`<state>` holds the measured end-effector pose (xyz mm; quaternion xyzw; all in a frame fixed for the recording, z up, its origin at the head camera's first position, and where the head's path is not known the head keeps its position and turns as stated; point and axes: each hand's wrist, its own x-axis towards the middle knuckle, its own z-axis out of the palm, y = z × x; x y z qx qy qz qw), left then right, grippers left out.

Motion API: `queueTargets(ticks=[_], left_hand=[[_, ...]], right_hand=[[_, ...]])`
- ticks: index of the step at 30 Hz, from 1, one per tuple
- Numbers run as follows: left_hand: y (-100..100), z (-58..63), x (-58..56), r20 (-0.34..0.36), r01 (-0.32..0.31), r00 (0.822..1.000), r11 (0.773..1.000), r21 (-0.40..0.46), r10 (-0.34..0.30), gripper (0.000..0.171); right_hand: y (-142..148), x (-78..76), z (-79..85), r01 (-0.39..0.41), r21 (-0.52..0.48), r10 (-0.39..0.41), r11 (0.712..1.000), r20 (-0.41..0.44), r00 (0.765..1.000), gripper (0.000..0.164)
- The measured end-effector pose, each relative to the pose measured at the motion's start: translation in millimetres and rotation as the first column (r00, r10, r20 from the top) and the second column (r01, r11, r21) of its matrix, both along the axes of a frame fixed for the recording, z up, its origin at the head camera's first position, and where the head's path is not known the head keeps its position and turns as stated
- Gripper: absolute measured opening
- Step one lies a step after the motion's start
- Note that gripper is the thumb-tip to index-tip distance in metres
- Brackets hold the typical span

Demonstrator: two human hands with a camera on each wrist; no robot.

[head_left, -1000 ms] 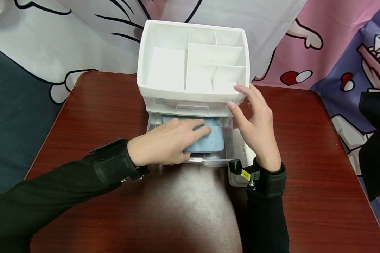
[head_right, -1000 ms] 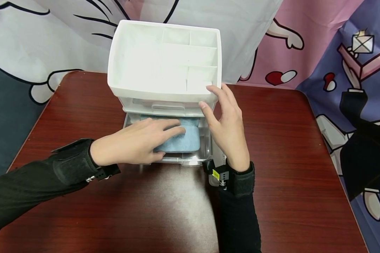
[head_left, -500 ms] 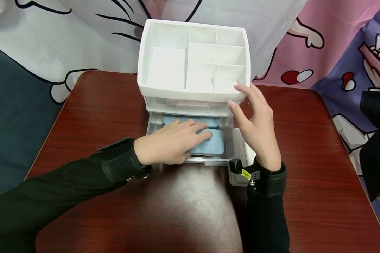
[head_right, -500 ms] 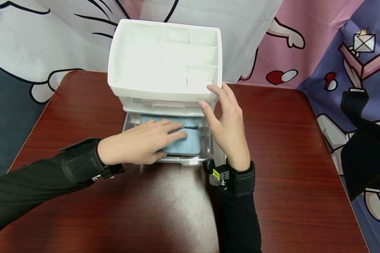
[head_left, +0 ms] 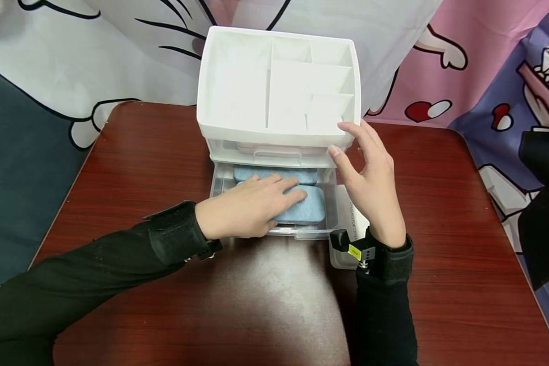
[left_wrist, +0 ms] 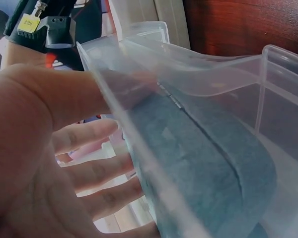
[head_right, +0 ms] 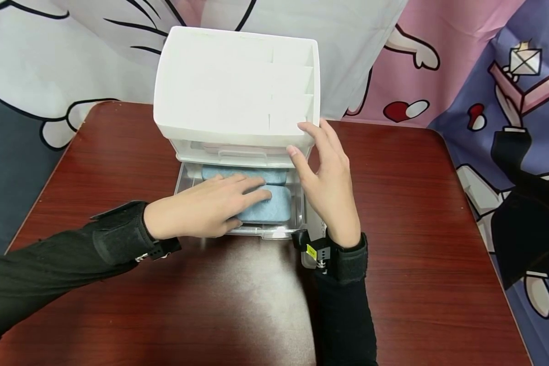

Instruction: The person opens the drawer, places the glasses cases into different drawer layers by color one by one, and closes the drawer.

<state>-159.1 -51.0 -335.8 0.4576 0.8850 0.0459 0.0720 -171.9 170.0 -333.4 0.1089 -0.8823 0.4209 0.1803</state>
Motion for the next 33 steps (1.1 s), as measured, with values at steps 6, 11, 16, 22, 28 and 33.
queueTargets(ticks=[6,11,16,22,28,33], left_hand=[[-0.1,-1.7,0.6,0.004,-0.007,1.0,1.0,0.016,0.007,0.061],[-0.2,-3.4,0.1,0.014,-0.011,1.0,1.0,0.028,0.01,0.061],[-1.0,-3.5,-0.8,0.029,-0.028,0.999,0.999,0.019,0.027,0.058],[-2.7,-3.8,-0.4,0.025,-0.037,0.999,0.999,0.021,0.037,0.057],[-5.1,-5.6,2.4,-0.017,-0.04,0.999,0.998,0.048,0.04,0.044],[-8.8,-6.6,7.4,-0.057,-0.048,0.997,0.995,0.088,0.054,0.044]], right_hand=[[-0.2,0.1,0.0,-0.001,0.0,0.001,1.0,-0.005,1.0,0.039],[-0.4,0.5,-0.3,-0.001,-0.004,0.001,1.0,-0.004,1.0,0.039],[-1.0,0.4,-0.1,-0.002,-0.005,0.002,1.0,-0.007,1.0,0.039],[-1.1,0.2,0.3,0.006,0.003,-0.006,1.0,0.005,1.0,0.039],[-1.1,-0.1,-0.3,0.006,-0.001,-0.006,1.0,0.008,1.0,0.039],[-1.0,-0.7,-0.6,0.002,-0.01,-0.002,1.0,0.0,1.0,0.039]])
